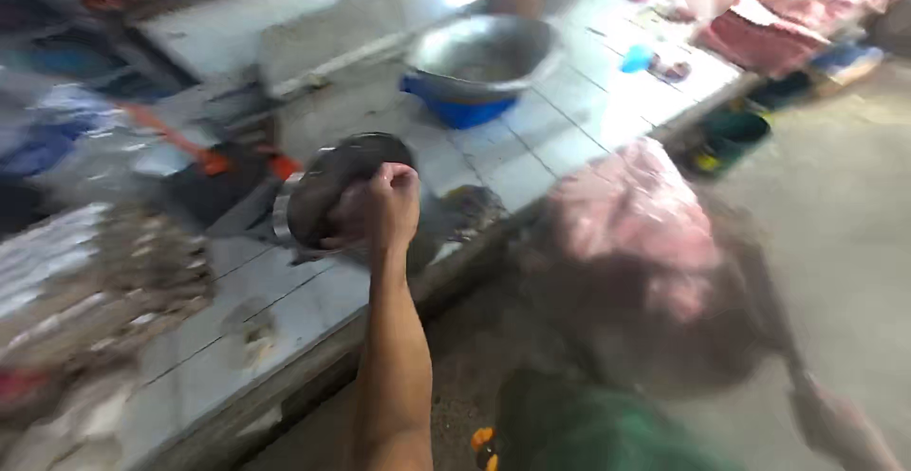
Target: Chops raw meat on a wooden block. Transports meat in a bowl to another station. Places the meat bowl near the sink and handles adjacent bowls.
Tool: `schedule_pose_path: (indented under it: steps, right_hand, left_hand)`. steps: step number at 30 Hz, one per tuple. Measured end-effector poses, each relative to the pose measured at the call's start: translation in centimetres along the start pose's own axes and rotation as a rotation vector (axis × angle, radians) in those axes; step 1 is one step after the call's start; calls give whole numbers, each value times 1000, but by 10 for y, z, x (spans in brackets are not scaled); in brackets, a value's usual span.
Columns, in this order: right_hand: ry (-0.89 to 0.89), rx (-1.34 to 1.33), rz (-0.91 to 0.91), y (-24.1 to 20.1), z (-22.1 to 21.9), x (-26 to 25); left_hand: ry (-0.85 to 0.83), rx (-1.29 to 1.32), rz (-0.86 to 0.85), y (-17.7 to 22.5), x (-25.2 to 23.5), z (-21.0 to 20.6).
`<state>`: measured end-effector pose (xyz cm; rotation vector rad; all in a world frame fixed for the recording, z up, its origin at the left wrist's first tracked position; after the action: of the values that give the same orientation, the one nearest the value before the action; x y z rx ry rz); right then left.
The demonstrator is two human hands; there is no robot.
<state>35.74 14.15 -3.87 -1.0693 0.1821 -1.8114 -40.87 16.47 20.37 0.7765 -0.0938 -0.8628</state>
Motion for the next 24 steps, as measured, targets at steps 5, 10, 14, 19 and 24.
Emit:
schedule_pose_path:
  steps: [5, 10, 14, 19, 24]
  right_hand:
    - [-21, -69, -49, -3, 8, -16]
    - [2, -56, 36, -5, 2, -9]
    - [177, 26, 41, -32, 26, 3]
    - [234, 212, 103, -63, 39, -48]
    - [231, 330, 235, -78, 29, -74]
  left_hand:
    - [-780, 24, -378, 191, 227, -244]
    - [-795, -200, -281, 207, 295, -383]
    - [-792, -325, -396, 223, 319, -392]
    - [-760, -390, -286, 221, 319, -393]
    - [-740, -61, -101, 197, 302, -396]
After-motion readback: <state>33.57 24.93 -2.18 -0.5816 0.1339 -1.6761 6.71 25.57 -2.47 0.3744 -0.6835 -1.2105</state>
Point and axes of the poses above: each hand's wrist, its own x-axis away from the middle knuckle, its own z-axis out of the back of the hand, y = z × x, the point moved 8 cm from there along -x, towards the middle knuckle, and after that the axes turned 1 degree about x, right-handed, at the moved point
